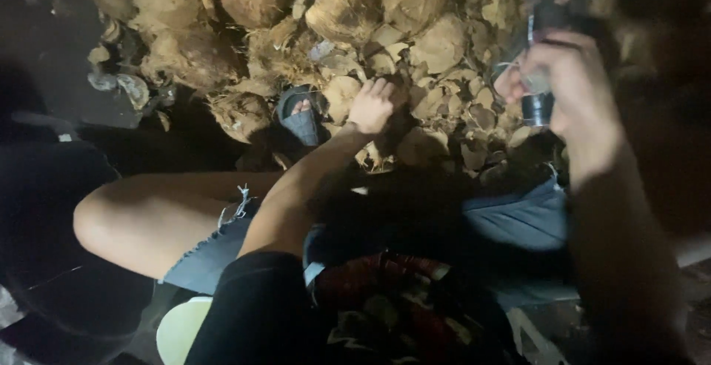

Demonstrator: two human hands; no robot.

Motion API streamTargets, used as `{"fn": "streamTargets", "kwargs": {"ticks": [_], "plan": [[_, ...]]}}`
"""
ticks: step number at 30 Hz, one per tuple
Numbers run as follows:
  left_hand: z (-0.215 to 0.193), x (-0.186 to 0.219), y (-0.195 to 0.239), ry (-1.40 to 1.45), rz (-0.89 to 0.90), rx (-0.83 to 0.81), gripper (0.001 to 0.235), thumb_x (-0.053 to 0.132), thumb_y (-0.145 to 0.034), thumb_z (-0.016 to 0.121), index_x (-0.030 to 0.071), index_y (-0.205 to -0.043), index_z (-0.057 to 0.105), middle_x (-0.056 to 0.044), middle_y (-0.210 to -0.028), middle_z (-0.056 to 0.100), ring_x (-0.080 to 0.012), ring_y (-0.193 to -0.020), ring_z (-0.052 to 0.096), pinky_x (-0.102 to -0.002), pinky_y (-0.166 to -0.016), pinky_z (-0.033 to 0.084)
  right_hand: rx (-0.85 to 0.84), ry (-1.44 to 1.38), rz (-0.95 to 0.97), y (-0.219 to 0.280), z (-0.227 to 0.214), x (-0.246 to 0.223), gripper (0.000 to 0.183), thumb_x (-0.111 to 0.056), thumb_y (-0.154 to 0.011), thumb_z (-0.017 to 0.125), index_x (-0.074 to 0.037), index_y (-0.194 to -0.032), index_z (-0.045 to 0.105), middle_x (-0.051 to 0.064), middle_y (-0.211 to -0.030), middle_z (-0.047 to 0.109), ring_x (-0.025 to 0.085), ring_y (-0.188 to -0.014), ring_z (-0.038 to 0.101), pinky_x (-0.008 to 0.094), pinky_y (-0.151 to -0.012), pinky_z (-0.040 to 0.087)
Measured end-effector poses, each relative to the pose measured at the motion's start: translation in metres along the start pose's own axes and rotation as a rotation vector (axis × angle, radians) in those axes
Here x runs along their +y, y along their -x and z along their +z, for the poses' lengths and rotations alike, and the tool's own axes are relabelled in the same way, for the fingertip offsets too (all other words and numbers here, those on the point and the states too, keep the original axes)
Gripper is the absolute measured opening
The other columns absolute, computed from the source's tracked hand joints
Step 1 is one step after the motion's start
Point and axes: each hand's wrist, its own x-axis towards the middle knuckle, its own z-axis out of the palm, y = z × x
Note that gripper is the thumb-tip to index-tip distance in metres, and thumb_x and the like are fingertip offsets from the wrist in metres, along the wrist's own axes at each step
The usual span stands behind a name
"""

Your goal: The person sits on the ground and uses a knife to peel the husk off a coconut. They rotate the coconut and scrape away the fibrous outer layer until the hard shell is exposed, then place the peeled coconut into a bucket.

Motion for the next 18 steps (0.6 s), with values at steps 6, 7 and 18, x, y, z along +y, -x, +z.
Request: {"fn": "streamTargets", "kwargs": {"ticks": [6, 7, 18], "plan": [[-0.144, -0.022, 0.003, 0.408, -0.371, -0.222, 0.015, 0.032, -0.075, 0.08, 0.019, -0.083, 0.082, -0.008, -0.125, 0.061, -0.0296, -0.123, 0.054, -0.045, -0.11, 0.039, 0.012, -0.004, -0.06, -0.044, 0.008, 0.053, 0.011, 0.002, -0.089, 0.067, -0.003, -0.095, 0.06, 0.014, -0.074, 0.058, 0.022, -0.055, 0.061, 0.038, -0.049, 0.057], [-0.167, -0.031, 0.006, 0.58, -0.431, 0.114, 0.017, 0.018, -0.064, 0.081, 0.019, -0.081, 0.08, -0.004, -0.085, 0.074, -0.0296, -0.09, 0.072, -0.038, -0.091, 0.055, 0.015, -0.023, -0.177, -0.057, 0.013, 0.064, 0.011, -0.001, -0.092, 0.074, 0.0, -0.092, 0.062, 0.022, -0.067, 0.055, 0.028, -0.048, 0.064, 0.045, -0.042, 0.059], [-0.275, -0.072, 0.035, 1.853, -0.266, 0.441, 0.069, 0.023, -0.058, 0.099, 0.0, -0.12, 0.078, -0.015, -0.108, 0.077, -0.0213, -0.105, 0.069, -0.034, -0.1, 0.051, -0.369, -0.502, -0.001, -0.073, 0.077, 0.17, 0.031, -0.026, -0.09, 0.083, -0.011, -0.114, 0.069, 0.009, -0.104, 0.066, 0.024, -0.087, 0.067, 0.038, -0.069, 0.054]]}}
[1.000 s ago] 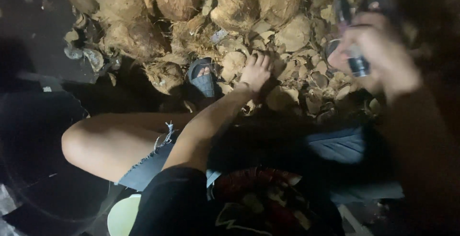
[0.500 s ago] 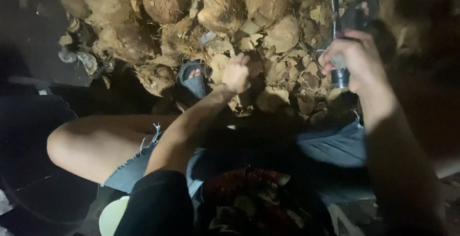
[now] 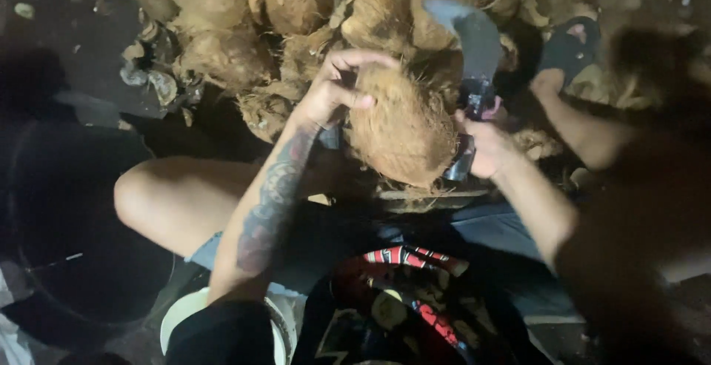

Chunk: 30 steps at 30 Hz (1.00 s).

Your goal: The person sits on the ground and uses a knife to peel the husk off a coconut. They rotate the coconut and scrape away the fibrous outer layer until the hard shell is exposed, then place the peeled coconut into a bucket.

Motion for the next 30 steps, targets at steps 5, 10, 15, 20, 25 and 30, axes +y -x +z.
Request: {"fn": "streamTargets", "kwargs": {"ticks": [5, 10, 15, 20, 25, 30], "plan": [[0.005, -0.039, 0.023, -0.112, 0.067, 0.66, 0.029, 0.014, -0.087, 0.091, 0.008, -0.113, 0.082, -0.009, -0.102, 0.078, -0.0163, -0.103, 0.07, -0.032, -0.095, 0.056, 0.102, -0.376, 0.15, 0.04, 0.068, 0.015, 0.034, -0.026, -0.088, 0.084, -0.007, -0.115, 0.074, 0.013, -0.114, 0.078, 0.035, -0.103, 0.077, 0.056, -0.096, 0.061], [0.002, -0.046, 0.051, 0.113, 0.005, 0.385, 0.066, 0.042, -0.091, 0.08, 0.003, -0.143, 0.067, -0.023, -0.15, 0.058, -0.0347, -0.141, 0.052, -0.054, -0.119, 0.042, 0.191, -0.264, -0.092, 0.067, 0.163, -0.021, 0.033, -0.003, -0.081, 0.092, -0.008, -0.101, 0.066, 0.007, -0.091, 0.063, 0.031, -0.068, 0.065, 0.057, -0.059, 0.066], [0.009, -0.063, 0.044, 0.228, -0.121, 0.468, 0.072, 0.033, -0.084, 0.085, 0.006, -0.147, 0.062, -0.024, -0.151, 0.054, -0.0383, -0.14, 0.051, -0.057, -0.119, 0.042, 0.124, -0.225, -0.058, 0.075, 0.168, -0.046, 0.034, 0.0, -0.082, 0.087, -0.007, -0.096, 0.057, -0.004, -0.09, 0.043, 0.022, -0.077, 0.056, 0.079, -0.064, 0.063], [-0.059, -0.137, 0.044, 0.67, -0.431, 0.588, 0.078, 0.047, -0.085, 0.084, 0.008, -0.15, 0.062, -0.019, -0.151, 0.061, -0.0379, -0.136, 0.06, -0.059, -0.116, 0.045, 0.255, -0.087, 0.04, 0.026, 0.11, -0.001, 0.036, -0.014, -0.086, 0.089, -0.014, -0.102, 0.056, -0.007, -0.094, 0.044, 0.014, -0.089, 0.053, 0.046, -0.072, 0.065], [-0.028, -0.102, 0.018, 0.47, -0.631, 0.62, 0.055, 0.028, -0.079, 0.089, 0.006, -0.129, 0.076, -0.017, -0.134, 0.073, -0.0285, -0.13, 0.067, -0.048, -0.111, 0.052, 0.24, -0.355, 0.111, 0.004, 0.066, 0.043, 0.028, -0.034, -0.09, 0.087, -0.013, -0.107, 0.077, 0.008, -0.105, 0.079, 0.028, -0.097, 0.077, 0.049, -0.089, 0.063], [0.004, -0.119, 0.012, 0.179, -0.267, 0.536, 0.063, 0.04, -0.101, 0.057, -0.001, -0.149, 0.054, -0.012, -0.15, 0.049, -0.0247, -0.144, 0.041, -0.045, -0.128, 0.025, 0.284, -0.414, 0.113, 0.018, 0.088, 0.022, 0.03, -0.037, -0.088, 0.085, -0.013, -0.105, 0.076, 0.007, -0.102, 0.079, 0.027, -0.091, 0.076, 0.046, -0.081, 0.063]]}}
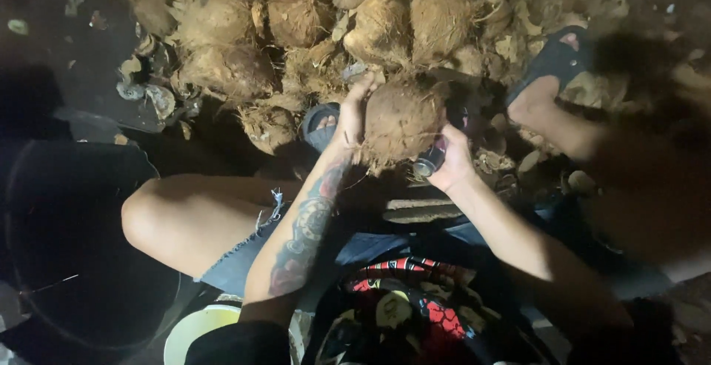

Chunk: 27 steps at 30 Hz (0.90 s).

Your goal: The person sits on the ground and uses a knife to peel the husk off a coconut. They rotate the coconut and scrape away the fibrous outer layer until the hard shell is exposed, then place the peeled coconut into a bucket.

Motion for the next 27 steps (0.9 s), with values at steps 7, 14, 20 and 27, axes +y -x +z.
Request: {"fn": "streamTargets", "kwargs": {"ticks": [7, 14, 20, 27], "plan": [[-0.011, 0.06, 0.05, 0.217, 0.299, -0.659, 0.107, 0.062, -0.087, 0.071, 0.008, -0.169, 0.03, -0.02, -0.177, 0.026, -0.0399, -0.162, 0.027, -0.064, -0.133, 0.021, 0.043, -0.113, 0.01, 0.016, 0.03, -0.02, 0.035, -0.044, -0.086, 0.082, -0.013, -0.101, 0.073, 0.007, -0.094, 0.079, 0.026, -0.077, 0.075, 0.04, -0.063, 0.064], [0.005, 0.039, 0.021, 0.081, 0.433, -0.358, 0.085, 0.049, -0.078, 0.088, 0.007, -0.14, 0.048, -0.023, -0.155, 0.049, -0.039, -0.146, 0.048, -0.058, -0.12, 0.044, 0.056, 0.052, -0.101, 0.06, 0.065, -0.033, 0.036, -0.036, -0.084, 0.091, -0.01, -0.102, 0.073, 0.002, -0.078, 0.061, 0.025, -0.069, 0.064, 0.046, -0.056, 0.067], [-0.001, 0.059, 0.029, 0.377, -0.083, 0.161, 0.114, 0.078, -0.083, 0.063, 0.0, -0.163, 0.04, -0.031, -0.166, 0.038, -0.0512, -0.152, 0.039, -0.061, -0.126, 0.033, -0.11, 0.888, -0.76, 0.08, 0.043, -0.029, 0.026, -0.012, -0.094, 0.086, -0.001, -0.112, 0.07, 0.013, -0.085, 0.063, 0.027, -0.063, 0.075, 0.04, -0.053, 0.066], [-0.051, 0.011, 0.004, 0.498, -0.03, 0.32, 0.096, 0.065, -0.085, 0.079, 0.002, -0.153, 0.056, -0.033, -0.153, 0.053, -0.0506, -0.142, 0.051, -0.063, -0.121, 0.04, -0.641, 0.744, -1.168, 0.155, 0.048, -0.051, 0.015, -0.01, -0.099, 0.057, -0.004, -0.085, 0.059, 0.01, -0.063, 0.063, 0.028, -0.057, 0.071, 0.038, -0.073, 0.063]]}}
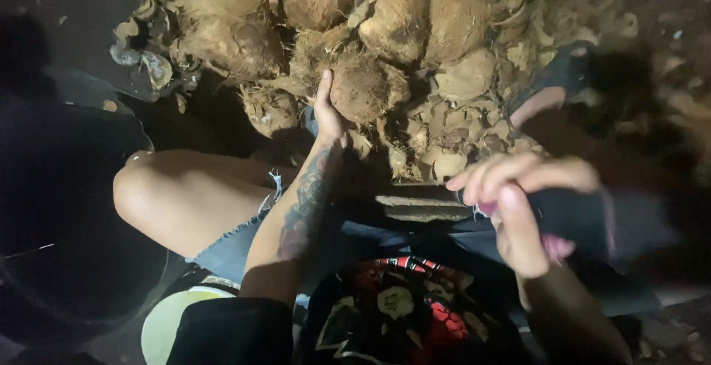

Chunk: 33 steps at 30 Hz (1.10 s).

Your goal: The person sits on the ground and uses a knife to peel the husk off a coconut. They rotate the coconut and scrape away the fibrous outer layer until the hard shell is exposed, then place the peeled coconut into a bucket.

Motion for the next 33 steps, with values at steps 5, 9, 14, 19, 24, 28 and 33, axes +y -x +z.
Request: {"fn": "streamTargets", "kwargs": {"ticks": [5, 9, 14, 19, 24, 28, 33], "plan": [[-0.007, -0.011, -0.02, 0.017, 0.093, 0.062, 0.076, 0.056, -0.085, 0.086, 0.009, -0.14, 0.065, -0.03, -0.139, 0.065, -0.047, -0.128, 0.064, -0.064, -0.109, 0.05, 0.203, 0.068, 0.354, 0.033, 0.013, 0.065, 0.022, -0.009, -0.109, 0.054, -0.007, -0.087, 0.053, 0.002, -0.079, 0.059, 0.019, -0.087, 0.068, 0.04, -0.108, 0.051], [0.006, 0.0, -0.008, -0.036, 0.067, 0.004, 0.071, 0.055, -0.086, 0.081, 0.008, -0.138, 0.069, -0.023, -0.139, 0.068, -0.038, -0.126, 0.068, -0.054, -0.107, 0.056, -0.293, 0.238, 1.053, 0.039, 0.009, 0.104, 0.018, -0.004, -0.08, 0.063, 0.006, -0.065, 0.063, 0.018, -0.035, 0.052, 0.031, -0.027, 0.057, 0.038, -0.035, 0.043], [-0.011, -0.023, -0.017, -0.152, 0.152, 0.041, 0.089, 0.057, -0.087, 0.082, 0.004, -0.153, 0.054, -0.026, -0.15, 0.058, -0.0417, -0.133, 0.063, -0.055, -0.112, 0.054, -0.231, -0.189, 0.635, -0.001, 0.001, 0.009, 0.007, 0.004, -0.077, 0.056, -0.001, -0.077, 0.061, 0.019, -0.049, 0.062, 0.027, -0.037, 0.068, 0.032, -0.04, 0.05], [-0.015, -0.022, -0.028, 0.058, 0.032, -0.016, 0.066, 0.06, -0.085, 0.083, 0.012, -0.13, 0.075, -0.014, -0.121, 0.075, -0.0333, -0.107, 0.074, -0.051, -0.094, 0.063, -0.013, -0.19, -0.24, 0.017, -0.007, 0.04, 0.017, -0.004, -0.092, 0.066, 0.001, -0.08, 0.054, 0.02, -0.075, 0.065, 0.036, -0.069, 0.072, 0.043, -0.069, 0.062], [0.013, 0.003, 0.004, 0.047, 0.036, 0.096, 0.098, 0.063, -0.082, 0.08, 0.019, -0.159, 0.039, -0.019, -0.15, 0.058, -0.0381, -0.131, 0.063, -0.052, -0.109, 0.055, -0.324, 0.291, 0.943, 0.04, -0.009, 0.107, 0.032, -0.006, -0.085, 0.056, -0.003, -0.054, 0.056, 0.014, -0.038, 0.054, 0.026, -0.028, 0.056, 0.037, -0.036, 0.041], [0.01, -0.008, -0.001, 0.073, -0.038, 0.056, 0.086, 0.069, -0.081, 0.078, 0.008, -0.141, 0.068, -0.02, -0.137, 0.071, -0.0394, -0.122, 0.071, -0.051, -0.102, 0.059, -0.267, 0.143, 0.779, -0.012, 0.007, 0.003, 0.03, -0.002, -0.078, 0.056, -0.003, -0.05, 0.067, 0.015, -0.04, 0.062, 0.025, -0.035, 0.065, 0.034, -0.043, 0.051], [-0.034, -0.025, -0.038, 0.115, 0.001, -0.036, 0.071, 0.065, -0.084, 0.079, 0.009, -0.128, 0.078, -0.017, -0.122, 0.077, -0.0345, -0.107, 0.077, -0.05, -0.095, 0.064, -0.096, -0.225, -0.046, 0.025, -0.007, 0.028, 0.01, -0.005, -0.094, 0.06, -0.001, -0.085, 0.057, 0.016, -0.072, 0.066, 0.032, -0.067, 0.072, 0.04, -0.065, 0.056]]}}
